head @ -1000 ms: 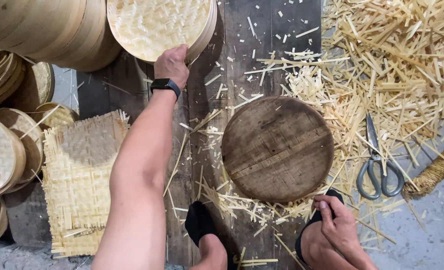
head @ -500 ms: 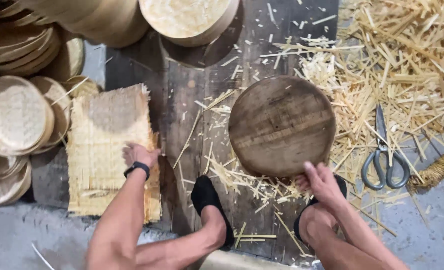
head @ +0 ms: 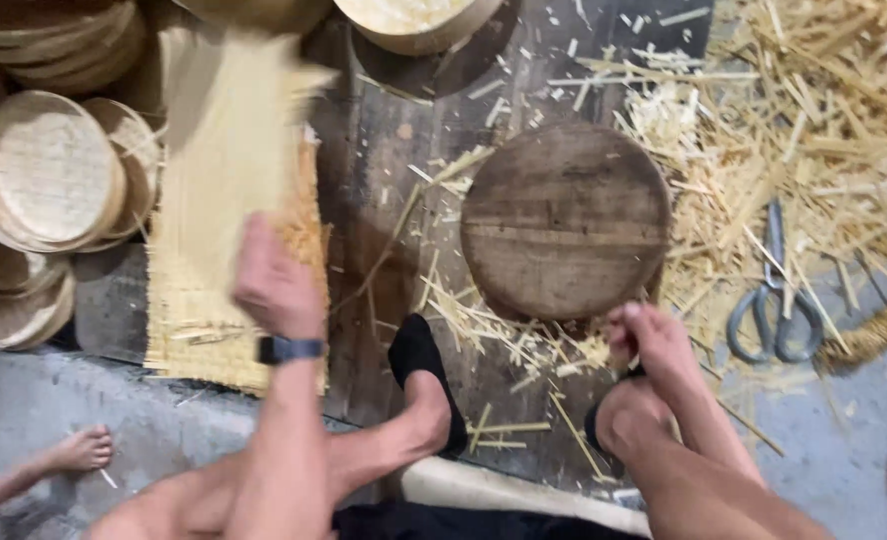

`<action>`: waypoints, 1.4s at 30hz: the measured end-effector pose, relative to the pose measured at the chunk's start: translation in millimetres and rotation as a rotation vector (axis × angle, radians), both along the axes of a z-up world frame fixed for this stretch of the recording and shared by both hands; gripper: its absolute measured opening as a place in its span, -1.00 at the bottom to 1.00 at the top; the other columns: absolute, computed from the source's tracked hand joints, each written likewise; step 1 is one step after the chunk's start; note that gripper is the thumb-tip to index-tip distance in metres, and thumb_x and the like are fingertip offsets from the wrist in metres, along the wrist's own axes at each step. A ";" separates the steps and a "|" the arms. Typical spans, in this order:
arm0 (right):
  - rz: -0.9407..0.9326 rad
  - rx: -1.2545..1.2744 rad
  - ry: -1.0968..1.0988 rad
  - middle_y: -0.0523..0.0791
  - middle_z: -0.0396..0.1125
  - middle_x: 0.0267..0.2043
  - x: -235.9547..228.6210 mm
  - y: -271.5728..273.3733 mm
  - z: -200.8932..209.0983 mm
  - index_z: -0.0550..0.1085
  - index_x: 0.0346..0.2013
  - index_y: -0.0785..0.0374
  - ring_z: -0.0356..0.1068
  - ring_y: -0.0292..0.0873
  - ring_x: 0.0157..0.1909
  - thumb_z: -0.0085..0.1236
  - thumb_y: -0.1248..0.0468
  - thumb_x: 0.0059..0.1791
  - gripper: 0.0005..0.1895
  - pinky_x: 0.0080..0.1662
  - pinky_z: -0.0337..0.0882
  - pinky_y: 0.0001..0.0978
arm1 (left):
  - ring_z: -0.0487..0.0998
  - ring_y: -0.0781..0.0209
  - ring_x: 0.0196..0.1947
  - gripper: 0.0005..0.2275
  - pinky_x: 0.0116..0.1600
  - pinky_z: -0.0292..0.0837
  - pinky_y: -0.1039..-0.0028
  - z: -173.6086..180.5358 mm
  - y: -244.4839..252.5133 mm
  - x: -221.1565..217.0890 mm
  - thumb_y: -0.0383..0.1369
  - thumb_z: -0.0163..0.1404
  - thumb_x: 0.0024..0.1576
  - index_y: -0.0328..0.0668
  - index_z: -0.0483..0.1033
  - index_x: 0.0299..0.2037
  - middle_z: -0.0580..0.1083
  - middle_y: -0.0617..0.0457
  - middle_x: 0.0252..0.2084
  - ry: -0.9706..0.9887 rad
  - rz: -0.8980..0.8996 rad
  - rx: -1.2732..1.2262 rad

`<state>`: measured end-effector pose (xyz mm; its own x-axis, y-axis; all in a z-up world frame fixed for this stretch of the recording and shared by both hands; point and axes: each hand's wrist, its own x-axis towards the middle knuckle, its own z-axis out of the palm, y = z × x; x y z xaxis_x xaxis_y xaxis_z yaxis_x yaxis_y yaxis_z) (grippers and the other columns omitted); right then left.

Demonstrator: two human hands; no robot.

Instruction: Assembling and weaving a bamboo steamer or basket using strips and a wooden mold.

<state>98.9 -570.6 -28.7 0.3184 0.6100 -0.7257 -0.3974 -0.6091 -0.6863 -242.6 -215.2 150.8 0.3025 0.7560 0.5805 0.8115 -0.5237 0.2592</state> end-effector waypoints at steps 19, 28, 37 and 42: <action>-0.277 0.057 -0.360 -0.28 0.28 -0.47 48.0 51.4 53.1 0.50 -0.14 0.43 0.11 -0.41 -0.50 0.34 0.24 0.01 -0.70 -0.46 0.07 -0.49 | 0.45 -0.01 0.09 -0.31 0.10 0.38 0.18 -129.1 -28.5 134.1 -0.17 0.39 -0.08 -0.35 0.33 0.18 0.44 -0.25 0.14 -0.099 0.020 -1.080; 0.032 0.128 -1.527 0.09 0.25 0.15 17.3 104.3 118.9 0.31 0.24 0.46 0.26 0.05 0.19 0.44 0.14 -0.06 -0.27 0.20 0.32 -0.08 | 0.53 0.39 -0.51 -0.83 -0.40 0.45 0.53 -154.7 0.4 138.1 -0.51 0.31 -0.05 -0.34 0.60 -0.31 0.59 0.06 -0.42 -0.504 0.022 -1.413; 0.879 0.079 -1.506 0.08 -0.12 0.54 -13.2 128.4 97.5 0.14 0.49 -0.01 -0.42 0.19 0.60 0.00 -0.19 0.06 -0.24 0.46 -0.41 0.22 | 0.53 0.02 -0.40 -0.93 -0.31 0.47 0.27 -32.7 -87.3 172.5 -0.46 0.04 0.15 -0.27 0.43 -0.30 0.48 -0.11 -0.40 -0.280 0.117 -1.087; 0.993 -0.051 -1.471 0.11 -0.13 0.55 -19.0 135.0 109.7 0.22 0.35 0.01 -0.41 0.20 0.61 0.00 -0.17 0.05 -0.35 0.49 -0.40 0.16 | 0.52 -0.04 -0.16 -0.98 -0.06 0.41 0.23 -5.9 -197.9 188.1 -0.52 -0.01 0.15 -0.27 0.41 -0.27 0.51 -0.08 -0.16 -0.248 -0.586 -0.565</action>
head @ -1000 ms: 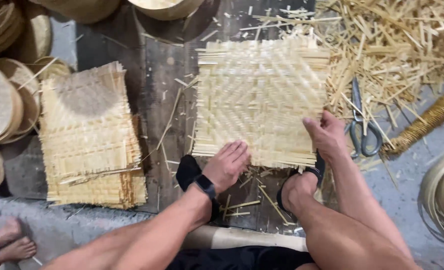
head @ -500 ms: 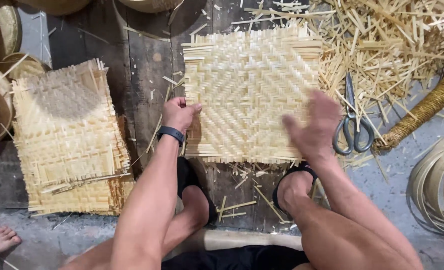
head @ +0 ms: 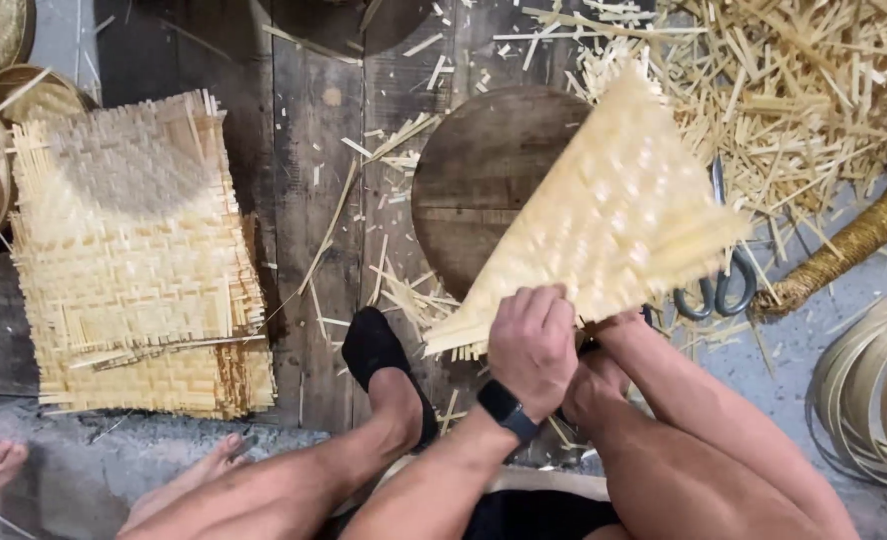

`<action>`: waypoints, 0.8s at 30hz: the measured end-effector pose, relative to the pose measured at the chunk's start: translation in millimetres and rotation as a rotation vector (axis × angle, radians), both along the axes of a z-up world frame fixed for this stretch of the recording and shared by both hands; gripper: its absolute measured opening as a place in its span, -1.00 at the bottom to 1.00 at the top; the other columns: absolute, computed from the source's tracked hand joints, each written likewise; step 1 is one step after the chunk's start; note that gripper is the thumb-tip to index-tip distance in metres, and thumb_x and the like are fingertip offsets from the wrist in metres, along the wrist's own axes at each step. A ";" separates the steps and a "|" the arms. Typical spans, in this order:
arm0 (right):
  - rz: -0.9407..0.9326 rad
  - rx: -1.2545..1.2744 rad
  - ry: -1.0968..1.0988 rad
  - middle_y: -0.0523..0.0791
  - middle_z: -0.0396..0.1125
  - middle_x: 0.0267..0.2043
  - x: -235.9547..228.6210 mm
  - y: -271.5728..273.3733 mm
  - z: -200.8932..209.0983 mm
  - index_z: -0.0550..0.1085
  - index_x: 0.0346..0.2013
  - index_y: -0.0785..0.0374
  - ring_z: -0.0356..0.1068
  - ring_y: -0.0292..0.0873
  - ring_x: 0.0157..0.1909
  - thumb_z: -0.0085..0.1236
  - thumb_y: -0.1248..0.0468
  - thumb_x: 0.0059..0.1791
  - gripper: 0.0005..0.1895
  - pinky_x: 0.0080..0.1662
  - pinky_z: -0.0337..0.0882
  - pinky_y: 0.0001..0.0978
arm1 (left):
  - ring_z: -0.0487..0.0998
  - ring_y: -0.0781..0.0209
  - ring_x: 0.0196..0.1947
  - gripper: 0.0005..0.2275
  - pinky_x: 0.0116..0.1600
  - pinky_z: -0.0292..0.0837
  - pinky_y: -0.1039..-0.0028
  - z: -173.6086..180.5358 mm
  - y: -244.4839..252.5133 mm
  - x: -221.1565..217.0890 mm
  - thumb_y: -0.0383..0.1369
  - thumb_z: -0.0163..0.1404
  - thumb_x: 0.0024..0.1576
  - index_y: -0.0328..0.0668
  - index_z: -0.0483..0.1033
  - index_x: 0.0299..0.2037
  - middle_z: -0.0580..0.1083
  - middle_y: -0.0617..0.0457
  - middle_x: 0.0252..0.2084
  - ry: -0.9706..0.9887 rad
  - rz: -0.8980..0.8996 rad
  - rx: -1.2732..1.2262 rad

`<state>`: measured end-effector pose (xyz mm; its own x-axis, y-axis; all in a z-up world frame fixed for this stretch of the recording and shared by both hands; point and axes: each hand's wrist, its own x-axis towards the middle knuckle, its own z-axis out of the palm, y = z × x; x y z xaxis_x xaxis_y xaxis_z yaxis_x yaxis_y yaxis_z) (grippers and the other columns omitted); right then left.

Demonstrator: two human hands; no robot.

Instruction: Assembling and weaving a bamboo steamer or basket using strips and a wooden mold.

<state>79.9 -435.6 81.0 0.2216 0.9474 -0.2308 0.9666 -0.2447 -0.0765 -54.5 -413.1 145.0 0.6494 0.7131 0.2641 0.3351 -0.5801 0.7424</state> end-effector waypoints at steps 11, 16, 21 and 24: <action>-0.010 0.214 0.068 0.17 -0.12 0.53 -3.0 1.5 -14.0 0.26 0.44 0.15 -0.37 0.27 0.57 0.01 -0.14 0.04 -0.25 0.45 -0.38 0.25 | 0.57 0.22 -0.39 -0.79 -0.26 0.49 0.38 -120.7 179.8 -51.7 -0.44 0.27 0.01 -0.24 0.54 -0.20 0.57 0.03 -0.34 0.176 0.429 -0.530; -0.097 0.277 0.127 0.19 0.00 0.46 15.8 -13.7 -9.7 0.31 0.38 0.19 -0.19 0.30 0.51 0.10 -0.08 0.00 -0.28 0.40 -0.25 0.27 | 0.62 0.31 -0.31 -0.72 -0.20 0.55 0.48 -156.4 198.9 -67.7 -0.47 0.30 -0.02 -0.27 0.60 -0.11 0.63 0.04 -0.26 0.143 0.292 -0.696; -0.626 0.742 -0.040 0.11 0.22 0.39 94.7 -128.4 -2.6 0.36 0.34 0.37 0.17 0.22 0.48 0.23 0.30 0.01 -0.40 0.49 0.11 0.08 | 0.56 0.17 -0.34 -0.68 -0.29 0.45 0.38 -158.8 208.3 -65.6 -0.48 0.24 0.06 -0.34 0.56 0.02 0.59 -0.04 -0.23 0.213 0.358 -0.847; -0.926 0.695 -0.331 0.10 0.25 0.28 153.5 -265.2 -15.4 0.37 0.28 0.35 0.17 0.21 0.40 0.28 0.26 0.01 -0.43 0.46 0.10 0.13 | 0.40 -0.11 0.21 -0.27 0.21 0.29 0.26 -172.6 194.3 -76.2 -0.40 0.45 -0.01 -0.45 0.28 0.31 0.38 -0.36 0.26 0.199 0.357 -0.248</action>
